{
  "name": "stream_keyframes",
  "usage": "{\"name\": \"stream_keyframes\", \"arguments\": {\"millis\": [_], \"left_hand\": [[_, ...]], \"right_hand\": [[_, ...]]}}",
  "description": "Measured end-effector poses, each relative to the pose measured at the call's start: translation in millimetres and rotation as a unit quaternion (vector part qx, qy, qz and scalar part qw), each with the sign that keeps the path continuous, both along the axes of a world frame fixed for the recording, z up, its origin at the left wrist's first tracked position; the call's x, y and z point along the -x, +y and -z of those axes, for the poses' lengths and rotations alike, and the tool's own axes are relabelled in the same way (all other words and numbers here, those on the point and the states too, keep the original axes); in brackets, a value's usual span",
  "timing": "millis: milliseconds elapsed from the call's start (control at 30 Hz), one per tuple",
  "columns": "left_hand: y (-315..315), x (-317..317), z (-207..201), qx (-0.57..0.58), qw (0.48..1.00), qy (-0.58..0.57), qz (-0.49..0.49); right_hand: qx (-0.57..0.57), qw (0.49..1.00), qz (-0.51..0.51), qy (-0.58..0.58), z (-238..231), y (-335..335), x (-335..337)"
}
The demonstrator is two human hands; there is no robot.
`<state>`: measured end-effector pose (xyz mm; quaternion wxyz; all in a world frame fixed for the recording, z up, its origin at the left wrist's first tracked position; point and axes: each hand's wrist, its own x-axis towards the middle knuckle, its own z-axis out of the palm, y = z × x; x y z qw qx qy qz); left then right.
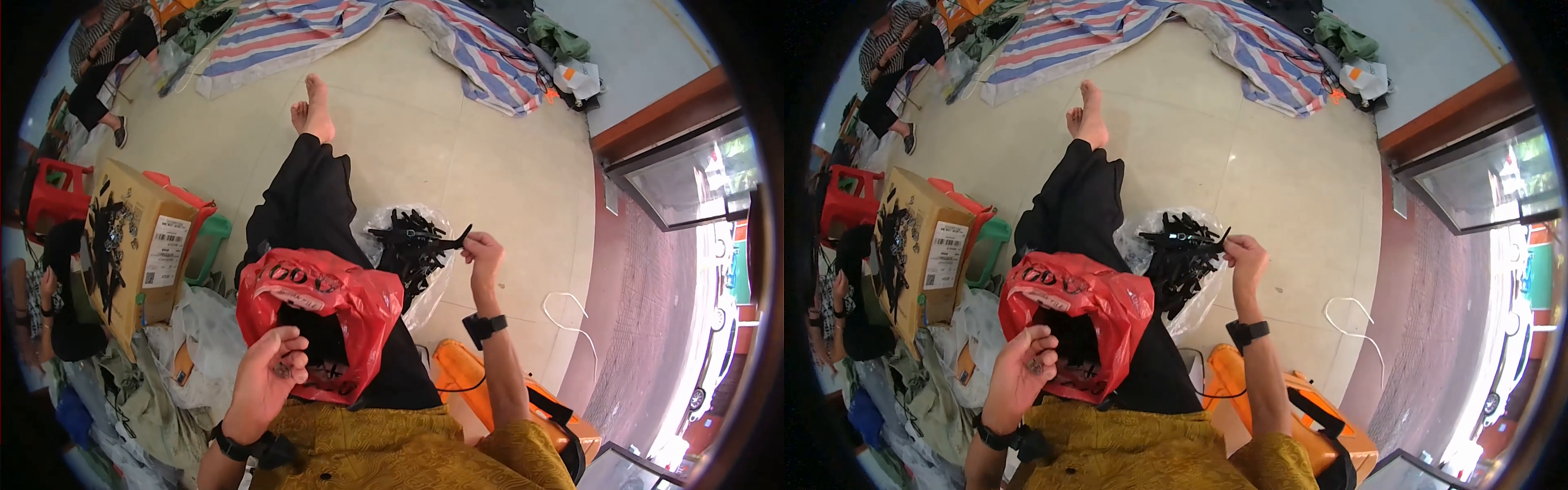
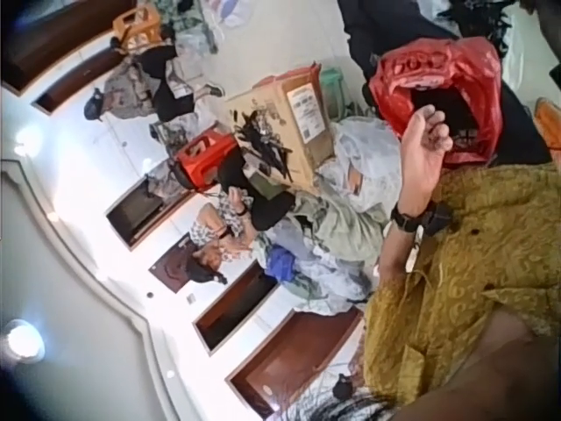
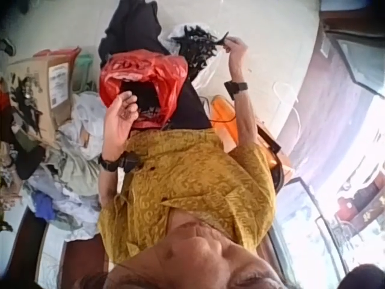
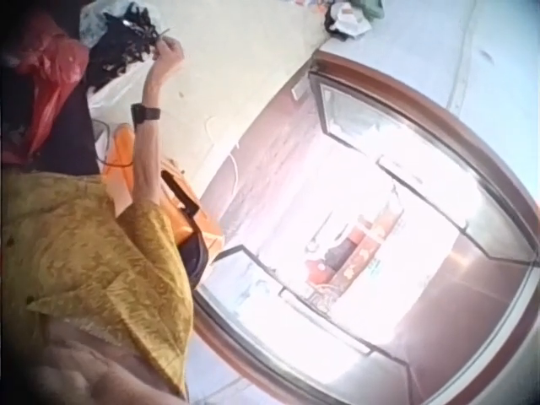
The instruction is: Manually assembling or sorting small black shoe components from a bag while sitting on the floor.
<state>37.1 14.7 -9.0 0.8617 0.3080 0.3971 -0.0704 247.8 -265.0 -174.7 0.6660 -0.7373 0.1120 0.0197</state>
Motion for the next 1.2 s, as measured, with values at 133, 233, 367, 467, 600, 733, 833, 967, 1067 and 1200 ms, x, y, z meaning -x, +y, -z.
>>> {"name": "stream_keyframes", "arguments": {"millis": [133, 233, 367, 467, 600, 733, 833, 967, 1067, 1200], "left_hand": [[5.5, 0.8, 10.7, 0.005, 1.0, 0.0, 0.022], [6.8, -2.2, 8.2, -0.011, 0.999, 0.013, 0.048], [2.0, -7.0, 8.1, -0.018, 0.996, 0.004, 0.086], [-1.6, -8.3, 7.3, -0.036, 0.994, -0.009, 0.101], [-5.2, -7.0, 11.2, -0.064, 0.991, -0.016, 0.119], [2.5, 1.3, 16.9, -0.083, 0.991, -0.02, 0.107], [-4.0, -2.5, 15.4, -0.073, 0.988, -0.047, 0.124], [-0.1, 6.2, 15.9, -0.088, 0.984, -0.055, 0.144], [1.6, 13.3, 19.2, -0.07, 0.985, -0.056, 0.148], [-0.3, 15.0, 26.2, -0.057, 0.988, -0.061, 0.132]], "right_hand": [[0.089, 0.989, -0.087, 0.085, 59.3, 8.5, -0.2], [0.181, 0.958, -0.199, 0.096, 112.1, 9.6, 14.0], [0.257, 0.924, -0.254, 0.125, 147.2, 2.5, 20.5], [0.237, 0.94, -0.233, 0.078, 134.3, 3.2, 11.1], [-0.011, 0.983, -0.162, 0.086, 16.7, 22.0, -4.6], [-0.243, 0.841, -0.473, -0.101, -161.8, 57.1, 38.9], [-0.594, 0.413, -0.666, -0.183, -122.7, 73.7, 149.9], [-0.634, 0.525, -0.532, -0.197, -267.8, 88.2, 164.9], [-0.657, 0.528, -0.504, -0.186, -265.7, 96.7, 171.6], [-0.652, 0.518, -0.522, -0.186, -257.1, 101.9, 168.7]]}}
